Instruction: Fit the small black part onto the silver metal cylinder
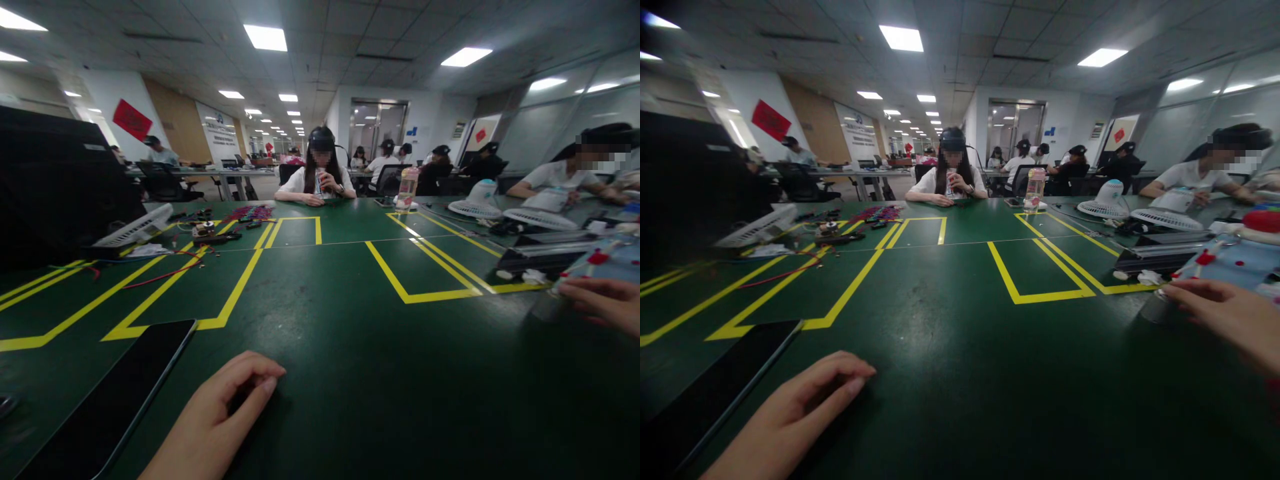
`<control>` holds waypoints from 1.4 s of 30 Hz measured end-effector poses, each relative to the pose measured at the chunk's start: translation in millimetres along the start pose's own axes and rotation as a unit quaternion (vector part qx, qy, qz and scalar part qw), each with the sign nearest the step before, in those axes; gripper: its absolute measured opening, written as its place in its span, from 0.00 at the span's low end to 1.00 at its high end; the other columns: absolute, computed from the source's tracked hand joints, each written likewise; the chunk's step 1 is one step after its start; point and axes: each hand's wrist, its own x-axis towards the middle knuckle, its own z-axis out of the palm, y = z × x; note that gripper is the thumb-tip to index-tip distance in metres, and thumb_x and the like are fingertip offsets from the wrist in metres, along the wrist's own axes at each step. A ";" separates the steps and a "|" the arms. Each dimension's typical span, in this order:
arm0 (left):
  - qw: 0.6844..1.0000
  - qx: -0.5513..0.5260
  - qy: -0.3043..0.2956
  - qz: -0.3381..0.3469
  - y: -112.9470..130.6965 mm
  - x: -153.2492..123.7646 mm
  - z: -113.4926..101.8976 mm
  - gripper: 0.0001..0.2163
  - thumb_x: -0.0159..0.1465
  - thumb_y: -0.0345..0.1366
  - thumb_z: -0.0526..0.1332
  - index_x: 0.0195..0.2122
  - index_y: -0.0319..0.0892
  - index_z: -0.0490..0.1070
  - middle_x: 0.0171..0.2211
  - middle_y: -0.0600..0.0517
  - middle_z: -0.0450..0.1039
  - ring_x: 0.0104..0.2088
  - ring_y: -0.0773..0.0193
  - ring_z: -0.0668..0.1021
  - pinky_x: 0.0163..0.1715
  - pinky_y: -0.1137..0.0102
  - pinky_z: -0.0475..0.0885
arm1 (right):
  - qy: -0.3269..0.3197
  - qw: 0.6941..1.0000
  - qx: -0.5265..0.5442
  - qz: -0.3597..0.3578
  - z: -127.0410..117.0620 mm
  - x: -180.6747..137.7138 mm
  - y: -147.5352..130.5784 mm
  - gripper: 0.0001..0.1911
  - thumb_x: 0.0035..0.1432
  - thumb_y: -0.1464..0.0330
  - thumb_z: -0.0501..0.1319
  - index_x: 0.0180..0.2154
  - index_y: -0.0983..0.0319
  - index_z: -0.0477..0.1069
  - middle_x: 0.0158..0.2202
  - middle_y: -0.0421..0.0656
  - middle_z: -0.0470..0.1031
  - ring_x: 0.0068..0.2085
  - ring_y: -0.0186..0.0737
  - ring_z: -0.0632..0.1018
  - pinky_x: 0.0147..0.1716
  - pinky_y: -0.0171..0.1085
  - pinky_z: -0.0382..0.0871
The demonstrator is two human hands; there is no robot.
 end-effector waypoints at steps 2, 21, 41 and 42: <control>1.000 0.000 -0.001 0.005 -0.3 1.0 0.1 0.08 0.67 0.41 0.54 0.39 0.51 0.72 0.39 0.54 0.75 0.42 0.56 0.77 0.42 0.65 0.71 | -0.006 0.997 -0.072 0.023 -0.7 -2.5 -1.7 0.28 0.54 0.50 0.58 0.49 0.61 0.72 0.41 0.52 0.74 0.32 0.41 0.73 0.32 0.40 0.64; 0.999 0.003 -0.014 0.035 -1.9 1.4 1.6 0.09 0.67 0.38 0.54 0.38 0.50 0.74 0.38 0.54 0.75 0.41 0.57 0.77 0.41 0.65 0.71 | -0.262 0.818 0.164 -0.485 80.1 -224.9 -155.1 0.19 0.60 0.63 0.56 0.54 0.55 0.62 0.51 0.41 0.67 0.50 0.33 0.71 0.52 0.36 0.67; 0.989 0.018 -0.003 0.145 85.3 47.8 25.1 0.06 0.63 0.31 0.62 0.33 0.46 0.79 0.34 0.54 0.71 0.35 0.62 0.75 0.34 0.70 0.68 | -0.377 0.785 0.290 -0.397 100.2 -242.7 -174.6 0.27 0.53 0.67 0.64 0.54 0.57 0.59 0.48 0.39 0.70 0.47 0.30 0.72 0.49 0.34 0.68; 0.990 0.014 -0.001 0.142 84.6 47.8 22.5 0.06 0.63 0.32 0.61 0.32 0.46 0.78 0.33 0.54 0.71 0.35 0.63 0.75 0.33 0.71 0.68 | -0.374 0.785 0.288 -0.400 99.1 -242.7 -174.8 0.27 0.53 0.67 0.63 0.54 0.57 0.60 0.48 0.40 0.70 0.47 0.31 0.73 0.49 0.34 0.68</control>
